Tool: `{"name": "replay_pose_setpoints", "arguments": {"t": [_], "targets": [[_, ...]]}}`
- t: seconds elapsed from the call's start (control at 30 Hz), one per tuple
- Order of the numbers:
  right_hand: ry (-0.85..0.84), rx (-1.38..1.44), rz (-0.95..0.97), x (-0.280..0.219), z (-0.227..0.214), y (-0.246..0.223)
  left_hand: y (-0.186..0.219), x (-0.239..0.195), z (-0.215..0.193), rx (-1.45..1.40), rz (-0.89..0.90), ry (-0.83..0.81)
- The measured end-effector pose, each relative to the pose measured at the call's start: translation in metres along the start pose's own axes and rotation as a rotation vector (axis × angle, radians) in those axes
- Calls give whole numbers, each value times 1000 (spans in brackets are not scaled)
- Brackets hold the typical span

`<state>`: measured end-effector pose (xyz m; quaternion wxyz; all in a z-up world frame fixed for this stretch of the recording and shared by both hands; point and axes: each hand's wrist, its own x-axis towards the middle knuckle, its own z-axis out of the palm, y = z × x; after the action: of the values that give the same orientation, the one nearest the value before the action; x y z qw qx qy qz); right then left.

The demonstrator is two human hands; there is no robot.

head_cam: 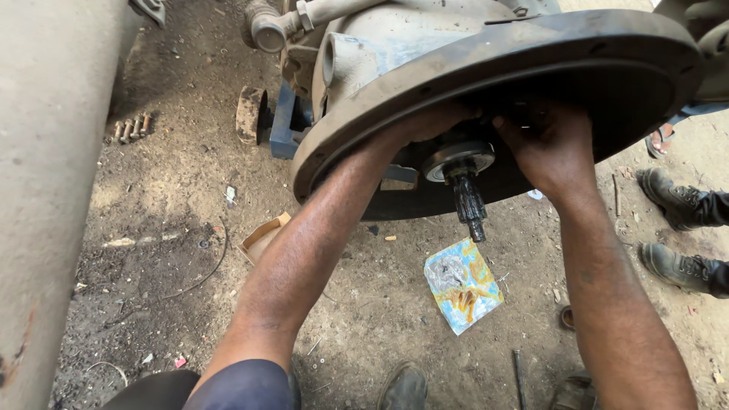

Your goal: The person installs a new wheel bearing onto a greased axle shaft of a vehicle wheel hub. They then use a wrench to tighten a retaining nut on the axle to secure the bearing in place.

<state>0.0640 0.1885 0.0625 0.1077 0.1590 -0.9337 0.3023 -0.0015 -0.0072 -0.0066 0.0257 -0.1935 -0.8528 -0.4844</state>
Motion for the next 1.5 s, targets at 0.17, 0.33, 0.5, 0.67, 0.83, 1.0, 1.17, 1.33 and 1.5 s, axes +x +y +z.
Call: {"name": "replay_pose_setpoints", "arguments": {"t": [0.17,0.33,0.5,0.67,0.83,1.0,1.17,1.33,1.5], "targets": [[-13,146,15,3,5,10,-17,6,0,119,184,33],[-16,151,76,2,8,13,-28,14,8,23,113,-69],[-17,201,84,0,9,14,-29,16,13,77,246,17],[-37,216,141,-1,8,14,-20,5,4,101,206,-8],[-45,245,236,-6,4,18,-8,-1,-9,198,259,-34],[-58,357,179,-6,7,27,-2,-5,4,144,31,-54],[-63,337,204,-6,8,32,-3,-1,13,16,79,-17],[-67,331,227,-7,8,35,-10,-7,14,202,267,162],[-66,331,148,-7,6,34,-19,-1,27,143,276,130]]}}
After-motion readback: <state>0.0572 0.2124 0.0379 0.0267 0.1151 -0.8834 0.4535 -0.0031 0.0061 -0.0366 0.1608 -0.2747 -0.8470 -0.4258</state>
